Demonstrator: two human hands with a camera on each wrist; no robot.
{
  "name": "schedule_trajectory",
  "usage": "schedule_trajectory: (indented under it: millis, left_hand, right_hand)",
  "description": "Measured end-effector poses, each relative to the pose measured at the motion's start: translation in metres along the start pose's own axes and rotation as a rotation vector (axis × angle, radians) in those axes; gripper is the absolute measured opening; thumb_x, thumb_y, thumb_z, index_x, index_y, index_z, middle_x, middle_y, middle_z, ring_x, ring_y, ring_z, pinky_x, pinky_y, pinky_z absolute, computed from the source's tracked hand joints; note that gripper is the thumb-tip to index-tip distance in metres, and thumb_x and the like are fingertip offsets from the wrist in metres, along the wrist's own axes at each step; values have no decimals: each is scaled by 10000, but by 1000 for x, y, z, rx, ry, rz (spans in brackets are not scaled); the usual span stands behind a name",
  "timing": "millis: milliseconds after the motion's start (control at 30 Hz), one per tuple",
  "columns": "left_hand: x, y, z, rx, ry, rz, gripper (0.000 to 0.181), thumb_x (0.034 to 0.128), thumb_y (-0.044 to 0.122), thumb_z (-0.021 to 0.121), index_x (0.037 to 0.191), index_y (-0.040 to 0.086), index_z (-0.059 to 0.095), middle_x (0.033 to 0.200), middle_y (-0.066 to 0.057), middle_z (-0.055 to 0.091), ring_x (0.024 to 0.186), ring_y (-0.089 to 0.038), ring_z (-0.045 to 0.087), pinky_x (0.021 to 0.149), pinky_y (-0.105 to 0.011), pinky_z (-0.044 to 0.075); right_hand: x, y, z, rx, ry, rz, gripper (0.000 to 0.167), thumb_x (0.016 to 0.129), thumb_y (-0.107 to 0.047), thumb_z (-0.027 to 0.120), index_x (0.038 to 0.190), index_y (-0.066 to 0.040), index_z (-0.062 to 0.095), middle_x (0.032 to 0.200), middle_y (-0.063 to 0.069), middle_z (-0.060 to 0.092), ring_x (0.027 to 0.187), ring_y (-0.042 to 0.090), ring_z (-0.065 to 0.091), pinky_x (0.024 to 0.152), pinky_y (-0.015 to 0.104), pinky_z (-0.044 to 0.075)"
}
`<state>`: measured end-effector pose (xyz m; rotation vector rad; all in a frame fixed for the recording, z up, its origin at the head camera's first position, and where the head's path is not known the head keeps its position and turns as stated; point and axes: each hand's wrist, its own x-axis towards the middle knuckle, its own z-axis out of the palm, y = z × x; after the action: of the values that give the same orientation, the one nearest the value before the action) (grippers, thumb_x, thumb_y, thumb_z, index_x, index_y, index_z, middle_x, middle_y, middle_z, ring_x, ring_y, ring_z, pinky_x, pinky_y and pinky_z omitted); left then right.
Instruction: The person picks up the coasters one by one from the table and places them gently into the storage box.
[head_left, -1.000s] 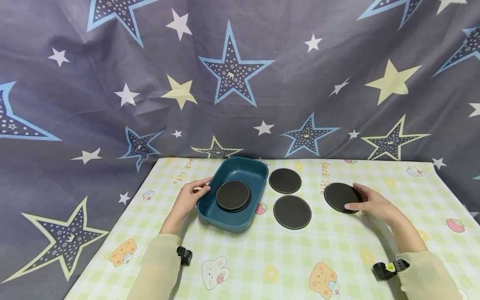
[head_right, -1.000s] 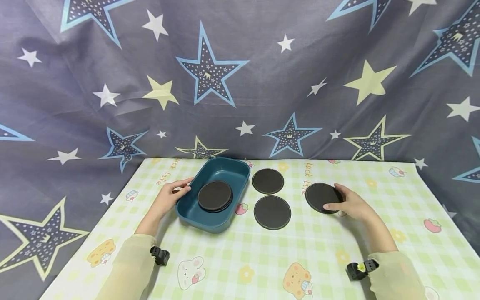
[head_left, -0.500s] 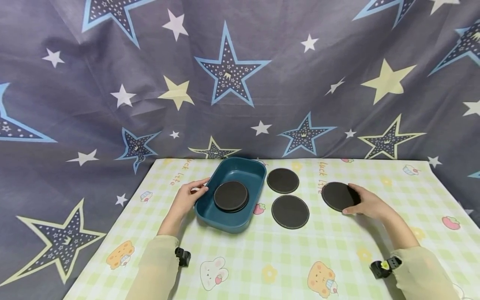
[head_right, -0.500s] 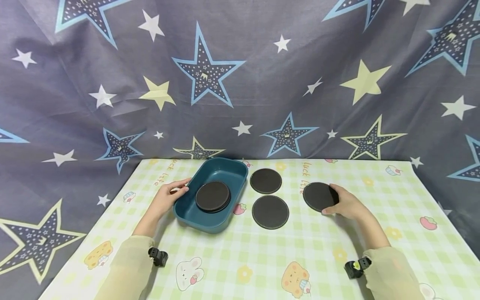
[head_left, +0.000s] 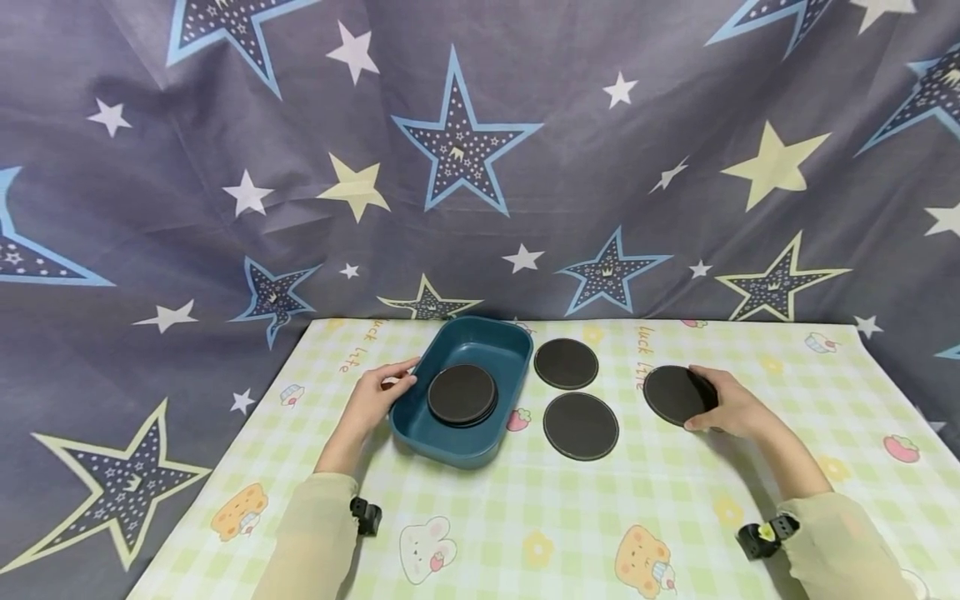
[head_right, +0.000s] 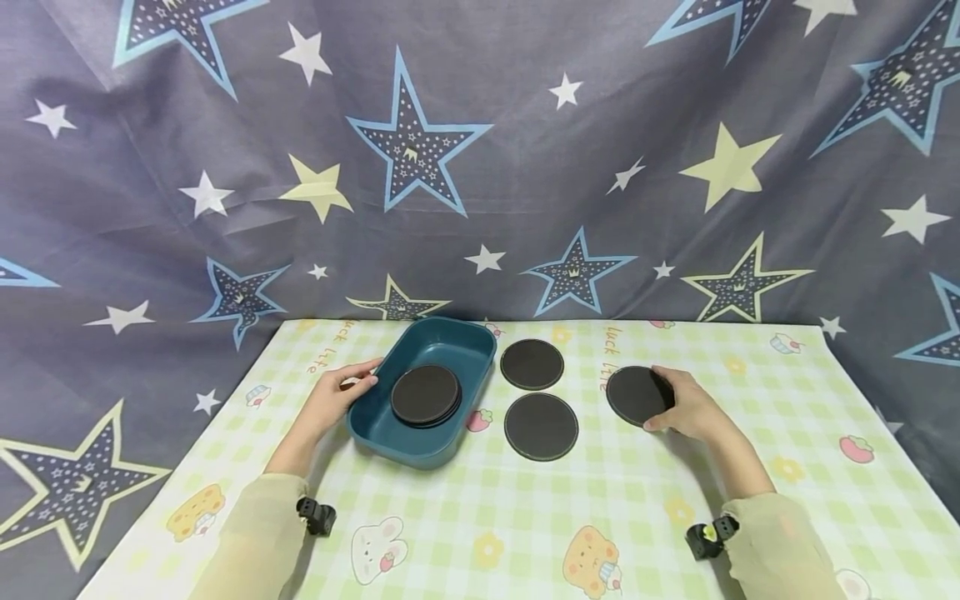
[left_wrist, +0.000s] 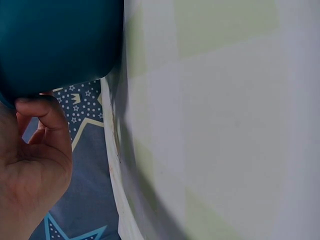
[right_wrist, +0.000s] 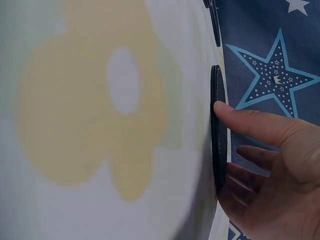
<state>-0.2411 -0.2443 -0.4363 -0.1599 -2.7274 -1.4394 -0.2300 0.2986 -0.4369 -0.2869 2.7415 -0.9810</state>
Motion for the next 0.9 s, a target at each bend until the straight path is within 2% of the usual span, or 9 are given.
schedule_trajectory:
  millis: [200, 367, 467, 567, 633, 700, 833, 900]
  left_hand:
    - [0, 0, 1, 4, 2, -13, 370, 998, 231, 624, 1362, 164, 639, 1114, -137, 675, 955, -176, 626, 819, -222, 498]
    - [0, -1, 2, -3, 0, -18, 369, 997, 229, 626, 1360, 169, 641, 1119, -140, 672, 931, -159, 619, 809, -222, 496]
    - [0, -1, 2, 2, 4, -20, 368, 997, 230, 626, 1359, 170, 642, 1119, -139, 672, 923, -153, 615, 805, -218, 492]
    - [0, -1, 1, 0, 8, -22, 369, 996, 233, 628, 1359, 171, 642, 1115, -137, 670, 913, -156, 616, 796, -217, 490]
    - [0, -1, 2, -2, 4, -21, 371, 997, 235, 626, 1363, 173, 639, 1112, -138, 669, 916, -159, 615, 795, -218, 491]
    - [0, -1, 2, -6, 2, -21, 372, 997, 233, 627, 1364, 173, 638, 1105, -139, 670, 921, -160, 614, 797, -220, 492]
    - [1, -1, 1, -9, -1, -20, 372, 996, 228, 627, 1364, 170, 638, 1095, -135, 669, 923, -158, 611, 798, -225, 492]
    - [1, -1, 1, -6, 1, -15, 374, 997, 222, 626, 1365, 160, 636, 1087, -137, 667, 919, -157, 610, 795, -227, 492]
  right_hand:
    - [-5, -2, 0, -79, 50, 33, 1118, 734, -191, 881, 1552, 68, 164, 1443, 437, 174, 1240, 674, 276, 933, 774, 344]
    - [-8, -4, -3, -43, 58, 57, 1098, 766, -160, 857, 1557, 72, 131, 1416, 460, 149, 1212, 670, 301, 928, 744, 373]
    - [-10, -4, -7, 0, 77, 73, 1009, 810, -112, 809, 1545, 96, 149, 1393, 471, 214, 1178, 642, 396, 888, 648, 469]
    - [-11, -3, -10, 61, 114, 83, 859, 865, -84, 747, 1522, 106, 228, 1368, 447, 340, 1145, 586, 506, 780, 445, 565]
    - [-12, -2, -11, 108, 148, 82, 760, 892, -75, 712, 1501, 105, 294, 1340, 419, 425, 1100, 519, 584, 709, 316, 568]
    - [-13, -1, -11, 143, 181, 83, 684, 912, -82, 691, 1481, 91, 355, 1329, 402, 476, 1018, 384, 660, 681, 246, 542]
    - [-14, -1, -11, 235, 229, 79, 629, 930, -83, 677, 1471, 76, 398, 1305, 379, 521, 801, 65, 675, 661, 219, 547]
    - [-14, -1, -10, 290, 240, 72, 624, 931, -73, 676, 1471, 78, 400, 1260, 329, 576, 737, -10, 656, 659, 228, 565]
